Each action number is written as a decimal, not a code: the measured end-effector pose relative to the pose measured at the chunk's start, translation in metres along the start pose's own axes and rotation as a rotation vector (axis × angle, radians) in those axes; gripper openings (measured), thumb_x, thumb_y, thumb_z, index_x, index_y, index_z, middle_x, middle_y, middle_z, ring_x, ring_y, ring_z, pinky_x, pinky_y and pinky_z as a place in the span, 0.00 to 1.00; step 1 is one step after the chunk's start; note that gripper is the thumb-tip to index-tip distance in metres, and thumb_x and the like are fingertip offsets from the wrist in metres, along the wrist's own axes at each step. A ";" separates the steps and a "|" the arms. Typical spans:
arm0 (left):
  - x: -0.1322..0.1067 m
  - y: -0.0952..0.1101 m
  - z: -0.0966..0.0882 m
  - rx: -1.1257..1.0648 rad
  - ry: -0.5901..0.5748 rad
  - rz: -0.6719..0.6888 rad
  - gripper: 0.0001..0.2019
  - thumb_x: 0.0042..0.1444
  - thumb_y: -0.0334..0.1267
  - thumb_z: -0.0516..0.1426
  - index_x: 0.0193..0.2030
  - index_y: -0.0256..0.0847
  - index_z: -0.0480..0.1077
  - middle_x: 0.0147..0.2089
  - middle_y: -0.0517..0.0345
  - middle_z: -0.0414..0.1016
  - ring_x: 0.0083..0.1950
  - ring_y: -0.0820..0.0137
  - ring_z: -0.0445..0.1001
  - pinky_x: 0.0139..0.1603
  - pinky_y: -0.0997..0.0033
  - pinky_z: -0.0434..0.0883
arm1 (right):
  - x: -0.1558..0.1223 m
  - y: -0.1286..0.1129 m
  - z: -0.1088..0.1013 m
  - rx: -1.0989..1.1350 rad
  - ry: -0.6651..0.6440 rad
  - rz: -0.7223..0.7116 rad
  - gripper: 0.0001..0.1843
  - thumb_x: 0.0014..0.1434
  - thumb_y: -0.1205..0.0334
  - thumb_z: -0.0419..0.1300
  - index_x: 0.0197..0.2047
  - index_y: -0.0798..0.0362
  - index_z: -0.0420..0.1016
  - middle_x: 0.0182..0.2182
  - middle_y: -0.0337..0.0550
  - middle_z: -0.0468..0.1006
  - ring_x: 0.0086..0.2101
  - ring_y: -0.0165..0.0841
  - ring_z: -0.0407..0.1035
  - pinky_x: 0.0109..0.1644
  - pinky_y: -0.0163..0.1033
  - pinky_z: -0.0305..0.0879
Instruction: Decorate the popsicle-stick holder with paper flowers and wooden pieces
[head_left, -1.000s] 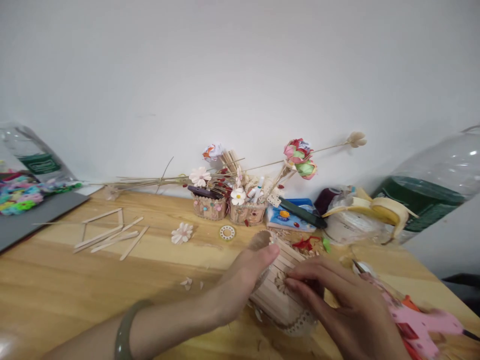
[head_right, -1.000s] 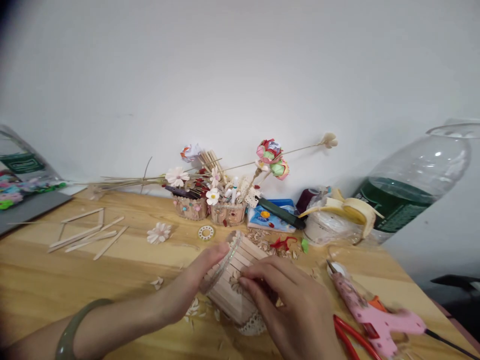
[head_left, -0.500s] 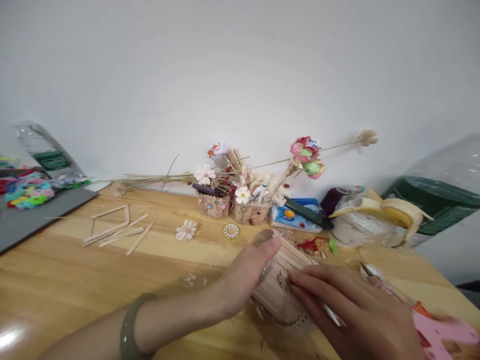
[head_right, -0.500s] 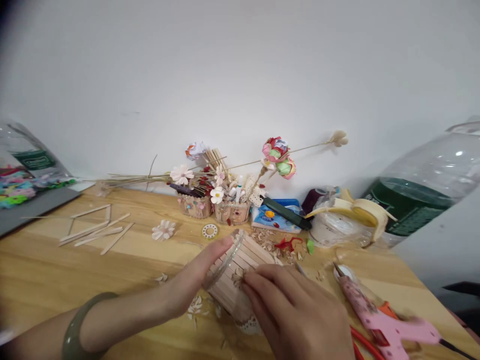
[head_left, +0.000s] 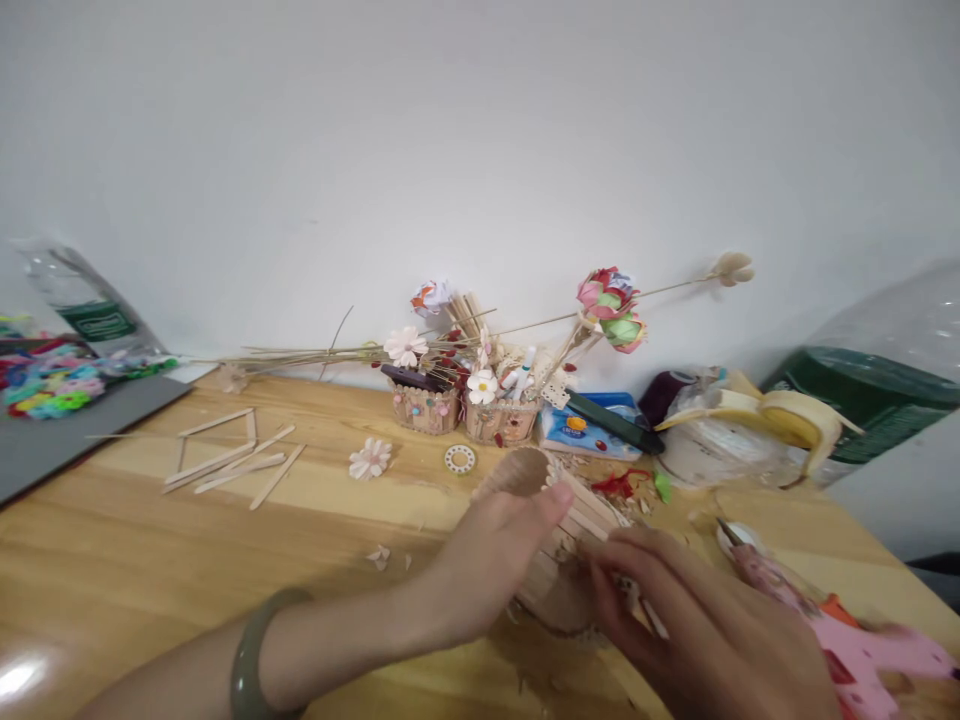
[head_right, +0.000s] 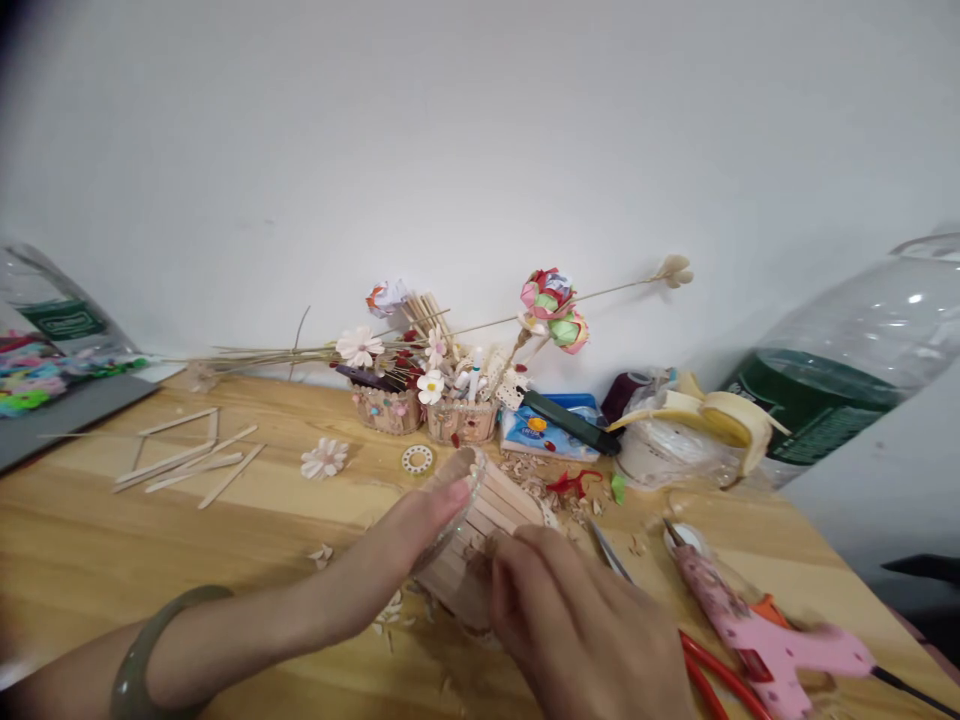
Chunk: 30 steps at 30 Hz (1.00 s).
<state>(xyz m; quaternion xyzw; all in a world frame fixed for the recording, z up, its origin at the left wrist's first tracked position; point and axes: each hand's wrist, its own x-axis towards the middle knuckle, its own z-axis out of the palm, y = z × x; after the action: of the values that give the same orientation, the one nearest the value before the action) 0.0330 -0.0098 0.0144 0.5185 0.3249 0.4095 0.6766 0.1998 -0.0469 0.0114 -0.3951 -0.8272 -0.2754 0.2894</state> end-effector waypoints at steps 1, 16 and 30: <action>0.001 0.000 -0.001 -0.002 -0.010 -0.022 0.21 0.54 0.54 0.51 0.34 0.37 0.75 0.30 0.52 0.77 0.45 0.59 0.72 0.50 0.61 0.65 | 0.002 0.003 -0.001 0.028 0.013 0.081 0.08 0.60 0.67 0.49 0.33 0.52 0.69 0.27 0.40 0.78 0.24 0.30 0.73 0.25 0.33 0.66; 0.007 0.002 -0.010 -0.038 -0.036 -0.148 0.27 0.54 0.58 0.50 0.42 0.34 0.75 0.41 0.48 0.79 0.44 0.59 0.75 0.53 0.58 0.65 | 0.003 0.021 -0.003 0.399 0.074 0.519 0.09 0.58 0.62 0.51 0.33 0.49 0.72 0.24 0.36 0.78 0.23 0.29 0.73 0.24 0.29 0.68; 0.005 0.012 -0.011 0.066 -0.092 -0.090 0.26 0.57 0.55 0.47 0.40 0.33 0.75 0.38 0.48 0.79 0.41 0.61 0.75 0.51 0.59 0.66 | -0.001 0.006 0.002 0.442 -0.132 0.138 0.05 0.57 0.64 0.59 0.38 0.50 0.68 0.31 0.39 0.75 0.32 0.30 0.70 0.34 0.34 0.68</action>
<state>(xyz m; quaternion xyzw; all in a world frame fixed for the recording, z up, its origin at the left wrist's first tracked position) 0.0229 0.0014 0.0227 0.5439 0.3297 0.3433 0.6911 0.2051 -0.0429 0.0105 -0.3948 -0.8555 -0.0407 0.3325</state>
